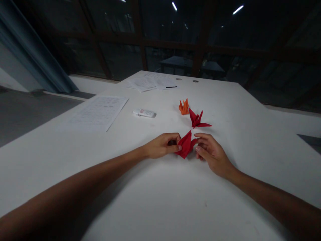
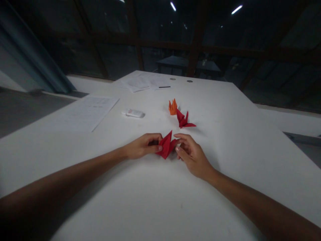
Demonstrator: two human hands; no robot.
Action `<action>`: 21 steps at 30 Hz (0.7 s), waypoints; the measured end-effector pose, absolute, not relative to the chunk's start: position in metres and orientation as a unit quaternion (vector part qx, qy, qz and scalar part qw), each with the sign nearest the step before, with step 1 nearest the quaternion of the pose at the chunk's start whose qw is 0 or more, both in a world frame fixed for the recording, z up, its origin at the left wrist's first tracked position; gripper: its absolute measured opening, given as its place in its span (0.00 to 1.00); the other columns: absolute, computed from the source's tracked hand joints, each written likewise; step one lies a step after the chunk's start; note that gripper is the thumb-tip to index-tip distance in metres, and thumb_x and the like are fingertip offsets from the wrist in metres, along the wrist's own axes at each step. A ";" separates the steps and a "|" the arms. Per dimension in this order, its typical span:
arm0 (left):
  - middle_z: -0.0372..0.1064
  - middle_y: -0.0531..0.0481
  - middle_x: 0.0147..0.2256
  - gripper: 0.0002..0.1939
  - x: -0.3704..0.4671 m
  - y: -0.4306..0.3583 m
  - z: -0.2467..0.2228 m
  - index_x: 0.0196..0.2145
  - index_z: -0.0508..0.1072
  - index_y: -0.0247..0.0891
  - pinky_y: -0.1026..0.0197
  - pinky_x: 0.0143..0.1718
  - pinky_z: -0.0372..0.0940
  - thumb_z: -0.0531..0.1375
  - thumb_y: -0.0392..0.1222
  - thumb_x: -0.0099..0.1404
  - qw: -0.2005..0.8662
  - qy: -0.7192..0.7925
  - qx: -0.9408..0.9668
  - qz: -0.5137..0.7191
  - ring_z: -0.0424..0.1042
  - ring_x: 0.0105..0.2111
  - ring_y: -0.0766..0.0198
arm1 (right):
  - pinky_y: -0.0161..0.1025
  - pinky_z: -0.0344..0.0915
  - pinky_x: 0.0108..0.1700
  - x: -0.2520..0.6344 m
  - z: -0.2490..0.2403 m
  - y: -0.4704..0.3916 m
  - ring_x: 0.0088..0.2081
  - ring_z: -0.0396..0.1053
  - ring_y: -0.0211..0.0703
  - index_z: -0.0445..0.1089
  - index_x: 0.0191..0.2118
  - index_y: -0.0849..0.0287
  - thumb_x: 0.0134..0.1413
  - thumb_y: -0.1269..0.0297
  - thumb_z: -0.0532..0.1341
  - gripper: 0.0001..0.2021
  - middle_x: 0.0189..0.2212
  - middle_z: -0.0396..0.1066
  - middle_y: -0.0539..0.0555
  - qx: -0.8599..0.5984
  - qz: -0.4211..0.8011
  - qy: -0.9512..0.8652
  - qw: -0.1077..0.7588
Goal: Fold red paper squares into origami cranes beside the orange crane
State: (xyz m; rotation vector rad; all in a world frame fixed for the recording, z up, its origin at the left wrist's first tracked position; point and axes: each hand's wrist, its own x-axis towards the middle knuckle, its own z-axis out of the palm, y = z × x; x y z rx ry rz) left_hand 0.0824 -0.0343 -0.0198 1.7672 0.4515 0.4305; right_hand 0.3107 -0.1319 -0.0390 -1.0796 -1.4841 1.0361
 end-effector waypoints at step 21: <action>0.65 0.52 0.32 0.15 0.085 -0.033 -0.021 0.39 0.66 0.35 0.64 0.35 0.58 0.58 0.52 0.70 0.583 0.191 0.762 0.207 0.62 0.31 0.67 | 0.37 0.62 0.29 0.312 -0.035 -0.131 0.30 0.64 0.38 0.71 0.41 0.54 0.65 0.60 0.60 0.05 0.35 0.65 0.50 -0.459 0.369 -0.628 0.508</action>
